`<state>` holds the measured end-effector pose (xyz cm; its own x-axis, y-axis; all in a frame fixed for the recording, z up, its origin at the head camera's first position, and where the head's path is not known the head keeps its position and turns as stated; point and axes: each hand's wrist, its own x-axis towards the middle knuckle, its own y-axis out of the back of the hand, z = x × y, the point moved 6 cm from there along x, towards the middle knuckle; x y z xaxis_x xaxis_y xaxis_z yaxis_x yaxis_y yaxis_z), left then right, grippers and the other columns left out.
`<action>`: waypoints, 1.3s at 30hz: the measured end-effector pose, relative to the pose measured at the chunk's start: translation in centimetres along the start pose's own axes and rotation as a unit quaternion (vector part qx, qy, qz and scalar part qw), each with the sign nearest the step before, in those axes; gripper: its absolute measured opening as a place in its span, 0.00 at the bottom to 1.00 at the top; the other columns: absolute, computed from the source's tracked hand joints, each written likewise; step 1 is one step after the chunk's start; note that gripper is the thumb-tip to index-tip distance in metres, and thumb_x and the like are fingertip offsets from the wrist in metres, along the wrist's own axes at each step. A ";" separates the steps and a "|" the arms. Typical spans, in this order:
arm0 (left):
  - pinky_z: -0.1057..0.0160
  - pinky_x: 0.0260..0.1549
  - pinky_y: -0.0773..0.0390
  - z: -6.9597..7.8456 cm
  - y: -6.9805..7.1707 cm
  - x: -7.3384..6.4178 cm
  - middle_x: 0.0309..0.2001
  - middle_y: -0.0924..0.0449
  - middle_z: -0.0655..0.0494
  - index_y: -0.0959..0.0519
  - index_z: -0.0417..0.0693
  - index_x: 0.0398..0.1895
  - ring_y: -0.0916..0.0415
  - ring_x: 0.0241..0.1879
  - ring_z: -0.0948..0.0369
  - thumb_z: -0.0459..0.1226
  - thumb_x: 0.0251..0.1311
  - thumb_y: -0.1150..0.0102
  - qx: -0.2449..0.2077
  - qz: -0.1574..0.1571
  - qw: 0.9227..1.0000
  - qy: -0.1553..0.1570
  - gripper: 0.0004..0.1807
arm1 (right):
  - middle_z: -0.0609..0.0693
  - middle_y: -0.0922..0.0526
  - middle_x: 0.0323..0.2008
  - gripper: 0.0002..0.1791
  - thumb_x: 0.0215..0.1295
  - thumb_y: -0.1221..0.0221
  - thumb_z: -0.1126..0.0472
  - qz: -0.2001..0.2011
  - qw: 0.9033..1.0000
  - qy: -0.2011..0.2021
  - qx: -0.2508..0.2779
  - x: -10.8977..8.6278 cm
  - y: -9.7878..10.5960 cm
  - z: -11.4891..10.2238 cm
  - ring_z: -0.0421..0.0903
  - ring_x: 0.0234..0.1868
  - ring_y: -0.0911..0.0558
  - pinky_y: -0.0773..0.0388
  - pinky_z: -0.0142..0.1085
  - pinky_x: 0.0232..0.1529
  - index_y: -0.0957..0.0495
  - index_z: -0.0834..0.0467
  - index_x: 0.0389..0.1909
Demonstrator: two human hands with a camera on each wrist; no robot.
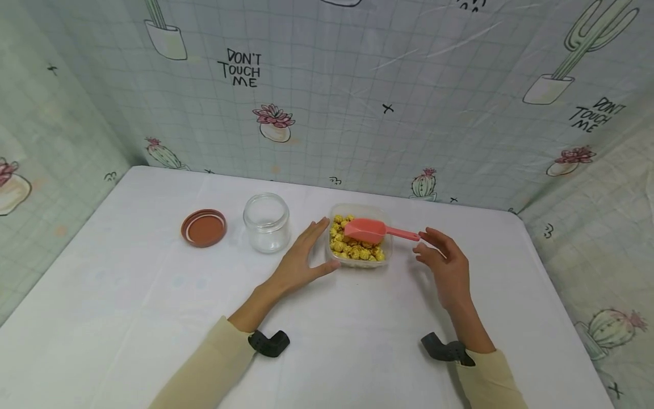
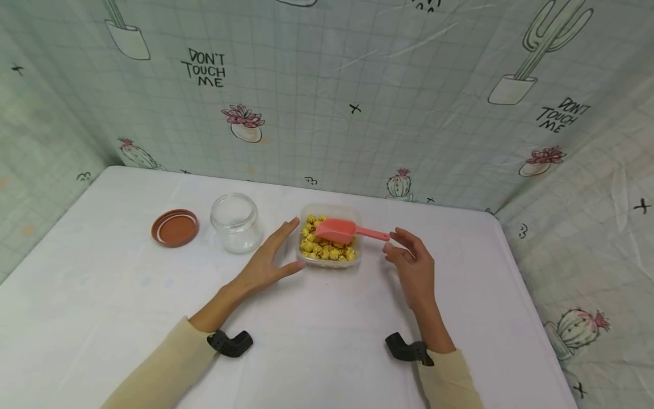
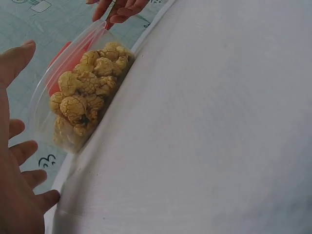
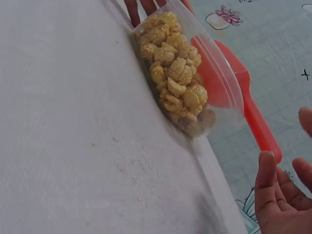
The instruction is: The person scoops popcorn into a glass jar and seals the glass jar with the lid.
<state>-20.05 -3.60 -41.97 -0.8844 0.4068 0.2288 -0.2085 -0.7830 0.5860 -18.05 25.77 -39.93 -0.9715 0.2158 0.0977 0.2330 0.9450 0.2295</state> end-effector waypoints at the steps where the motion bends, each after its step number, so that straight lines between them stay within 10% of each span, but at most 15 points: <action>1: 0.44 0.68 0.49 -0.1 0.0 0.0 0.75 0.54 0.60 0.51 0.56 0.76 0.59 0.73 0.54 0.72 0.52 0.52 0.001 -0.001 1.000 0.000 0.54 | 0.55 0.25 0.58 0.27 0.65 0.38 0.55 0.002 1.000 -0.016 0.015 0.1 -0.1 0.2 0.41 0.43 0.18 0.20 0.27 0.44 0.30 0.56 0.63; 10: 0.44 0.67 0.47 -0.4 -0.1 0.2 0.74 0.52 0.62 0.47 0.56 0.75 0.58 0.73 0.56 0.61 0.55 0.41 0.000 0.011 1.000 -0.003 0.48 | 0.55 0.27 0.59 0.31 0.60 0.35 0.60 0.020 0.988 -0.108 0.106 1.0 -0.8 2.1 0.45 0.48 0.19 0.22 0.30 0.49 0.31 0.61 0.64; 39: 0.50 0.67 0.44 -0.2 -0.4 0.4 0.74 0.50 0.62 0.46 0.55 0.75 0.52 0.72 0.59 0.56 0.56 0.38 0.031 0.041 0.999 0.005 0.46 | 0.57 0.21 0.53 0.25 0.58 0.35 0.65 0.024 0.955 -0.064 0.288 3.5 -1.3 1.0 0.46 0.45 0.18 0.22 0.34 0.50 0.25 0.63 0.57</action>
<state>-20.41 -3.20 -42.28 -0.9021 0.3368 0.2699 -0.1090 -0.7829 0.6125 -21.80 25.56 -40.88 -0.9663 0.2550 -0.0335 0.2506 0.9038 -0.3470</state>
